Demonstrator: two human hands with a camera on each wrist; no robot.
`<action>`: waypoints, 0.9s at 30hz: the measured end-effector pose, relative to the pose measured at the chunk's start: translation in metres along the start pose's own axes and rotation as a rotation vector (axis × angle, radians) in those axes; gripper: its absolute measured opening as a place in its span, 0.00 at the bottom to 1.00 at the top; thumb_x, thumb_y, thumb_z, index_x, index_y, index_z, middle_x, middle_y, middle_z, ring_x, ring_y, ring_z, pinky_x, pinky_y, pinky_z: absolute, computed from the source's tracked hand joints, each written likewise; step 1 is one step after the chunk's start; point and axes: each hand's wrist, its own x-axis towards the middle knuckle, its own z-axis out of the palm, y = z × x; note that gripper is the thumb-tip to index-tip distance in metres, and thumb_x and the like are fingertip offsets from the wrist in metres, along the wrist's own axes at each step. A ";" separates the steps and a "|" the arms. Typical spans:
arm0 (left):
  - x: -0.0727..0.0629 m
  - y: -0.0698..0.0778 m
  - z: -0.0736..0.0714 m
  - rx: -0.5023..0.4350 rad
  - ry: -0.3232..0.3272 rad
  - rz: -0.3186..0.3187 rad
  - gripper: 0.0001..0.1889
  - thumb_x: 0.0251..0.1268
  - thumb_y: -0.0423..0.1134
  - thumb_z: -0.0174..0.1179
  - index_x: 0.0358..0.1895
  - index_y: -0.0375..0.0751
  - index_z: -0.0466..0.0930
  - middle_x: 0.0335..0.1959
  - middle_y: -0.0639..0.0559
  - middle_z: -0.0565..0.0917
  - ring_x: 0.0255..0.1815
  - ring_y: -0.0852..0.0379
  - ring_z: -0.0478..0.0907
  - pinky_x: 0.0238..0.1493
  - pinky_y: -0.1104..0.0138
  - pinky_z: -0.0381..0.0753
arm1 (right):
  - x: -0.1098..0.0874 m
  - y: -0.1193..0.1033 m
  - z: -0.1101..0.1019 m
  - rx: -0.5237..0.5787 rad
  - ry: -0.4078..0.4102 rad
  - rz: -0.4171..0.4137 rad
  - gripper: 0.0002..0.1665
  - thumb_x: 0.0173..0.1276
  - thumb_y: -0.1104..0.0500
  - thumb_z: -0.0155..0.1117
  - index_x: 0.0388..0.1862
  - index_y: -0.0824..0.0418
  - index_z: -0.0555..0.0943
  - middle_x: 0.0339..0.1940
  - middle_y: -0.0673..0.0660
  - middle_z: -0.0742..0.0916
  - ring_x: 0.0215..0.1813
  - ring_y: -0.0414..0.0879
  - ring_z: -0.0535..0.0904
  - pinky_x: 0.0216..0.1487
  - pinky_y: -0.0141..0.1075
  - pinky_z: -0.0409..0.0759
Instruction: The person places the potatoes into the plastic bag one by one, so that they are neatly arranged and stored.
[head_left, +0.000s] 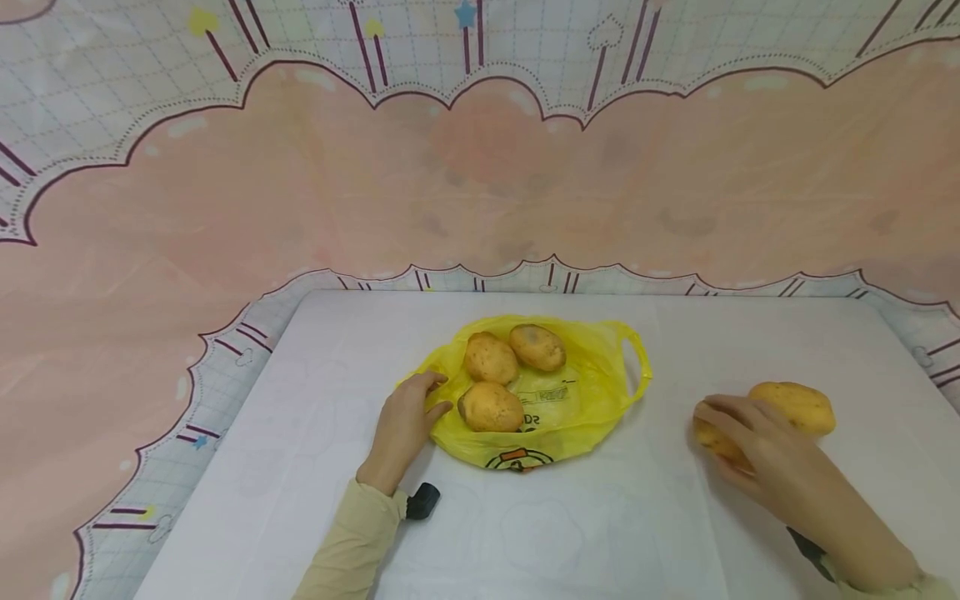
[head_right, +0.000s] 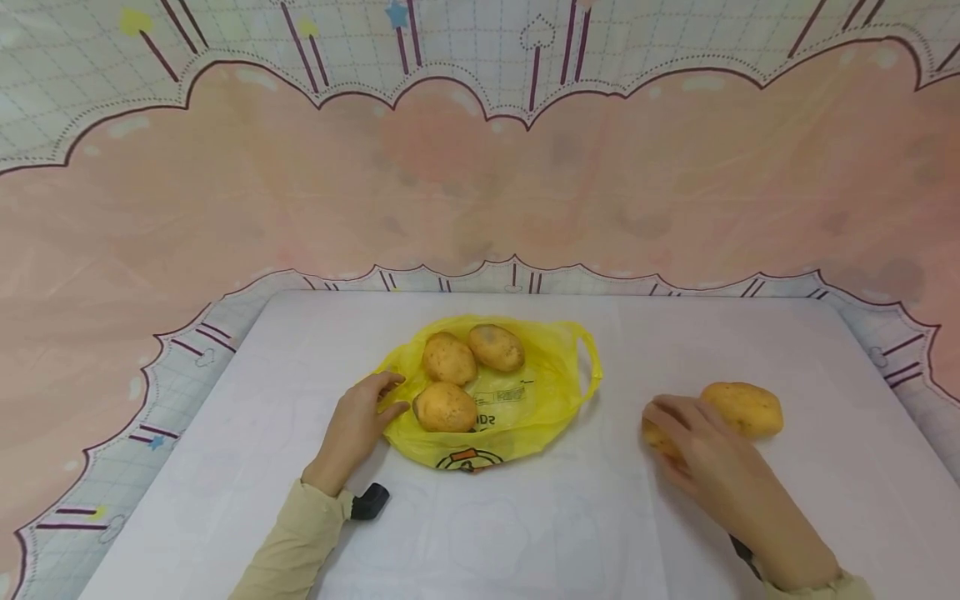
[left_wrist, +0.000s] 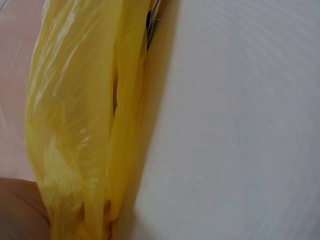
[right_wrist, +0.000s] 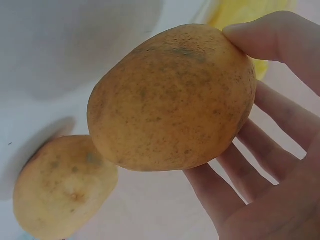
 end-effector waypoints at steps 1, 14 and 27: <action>0.000 0.000 0.000 0.002 -0.001 -0.002 0.19 0.57 0.34 0.72 0.52 0.37 0.81 0.46 0.44 0.85 0.48 0.47 0.82 0.52 0.55 0.82 | 0.001 -0.001 0.000 0.001 -0.001 -0.003 0.30 0.70 0.39 0.61 0.57 0.61 0.79 0.55 0.60 0.81 0.54 0.58 0.76 0.49 0.54 0.79; 0.001 0.001 -0.001 0.008 -0.005 -0.006 0.19 0.57 0.35 0.72 0.52 0.37 0.81 0.45 0.44 0.85 0.47 0.47 0.82 0.51 0.55 0.82 | 0.016 -0.009 -0.001 0.006 0.024 -0.031 0.43 0.74 0.31 0.33 0.58 0.62 0.80 0.56 0.60 0.81 0.56 0.57 0.75 0.51 0.55 0.79; 0.002 -0.002 0.000 0.000 -0.017 -0.020 0.18 0.58 0.35 0.71 0.52 0.38 0.81 0.46 0.44 0.85 0.49 0.47 0.82 0.52 0.55 0.82 | 0.028 -0.014 -0.005 0.032 0.035 -0.061 0.46 0.72 0.32 0.27 0.60 0.63 0.79 0.57 0.61 0.81 0.56 0.57 0.76 0.45 0.52 0.84</action>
